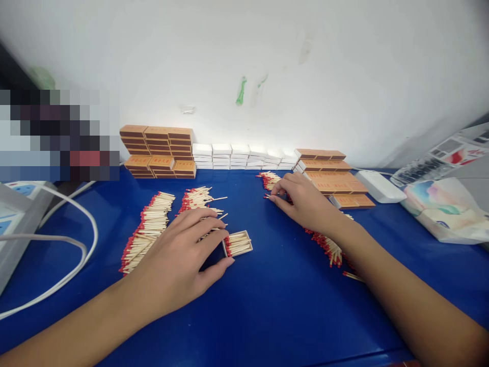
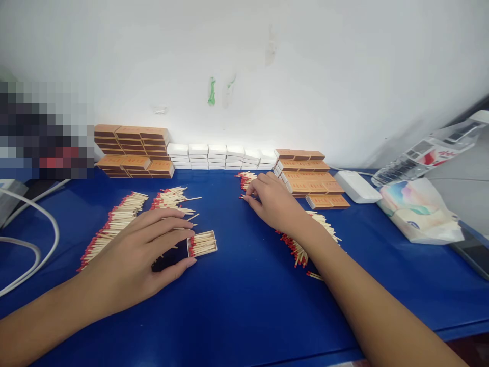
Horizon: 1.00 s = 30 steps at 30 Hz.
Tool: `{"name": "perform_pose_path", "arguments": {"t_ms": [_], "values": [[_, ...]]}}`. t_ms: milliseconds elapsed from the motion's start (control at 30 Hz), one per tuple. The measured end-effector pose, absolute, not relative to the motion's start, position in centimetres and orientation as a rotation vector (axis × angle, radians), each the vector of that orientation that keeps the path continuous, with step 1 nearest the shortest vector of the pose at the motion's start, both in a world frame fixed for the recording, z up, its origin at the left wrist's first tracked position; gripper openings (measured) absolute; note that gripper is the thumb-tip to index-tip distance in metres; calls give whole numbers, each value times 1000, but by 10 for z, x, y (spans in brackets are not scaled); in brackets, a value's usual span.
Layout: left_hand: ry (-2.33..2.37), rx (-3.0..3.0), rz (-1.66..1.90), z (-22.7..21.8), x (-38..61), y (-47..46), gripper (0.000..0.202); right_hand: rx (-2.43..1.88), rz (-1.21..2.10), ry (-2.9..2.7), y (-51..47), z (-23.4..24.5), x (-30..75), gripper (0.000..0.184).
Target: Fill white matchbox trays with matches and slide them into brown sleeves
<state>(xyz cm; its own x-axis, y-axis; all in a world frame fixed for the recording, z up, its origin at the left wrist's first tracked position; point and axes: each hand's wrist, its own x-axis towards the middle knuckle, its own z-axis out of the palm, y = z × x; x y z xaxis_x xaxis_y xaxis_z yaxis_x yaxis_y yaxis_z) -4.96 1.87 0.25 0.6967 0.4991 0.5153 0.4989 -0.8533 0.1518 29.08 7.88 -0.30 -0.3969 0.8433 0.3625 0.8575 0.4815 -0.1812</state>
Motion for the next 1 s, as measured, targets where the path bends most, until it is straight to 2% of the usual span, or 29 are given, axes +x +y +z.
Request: {"name": "perform_pose_path", "arguments": {"t_ms": [233, 467, 800, 1000], "values": [[852, 2895, 875, 3, -50, 19, 22, -1476, -75, -2373, 80, -3, 295, 22], [845, 2890, 889, 4, -50, 19, 21, -1525, -90, -2373, 78, -4, 294, 25], [864, 2878, 838, 3, -50, 19, 22, -1159, 436, -2356, 28, 26, 232, 17], [867, 2872, 855, 3, -49, 19, 24, -1111, 384, -2487, 11, 24, 210, 15]]}}
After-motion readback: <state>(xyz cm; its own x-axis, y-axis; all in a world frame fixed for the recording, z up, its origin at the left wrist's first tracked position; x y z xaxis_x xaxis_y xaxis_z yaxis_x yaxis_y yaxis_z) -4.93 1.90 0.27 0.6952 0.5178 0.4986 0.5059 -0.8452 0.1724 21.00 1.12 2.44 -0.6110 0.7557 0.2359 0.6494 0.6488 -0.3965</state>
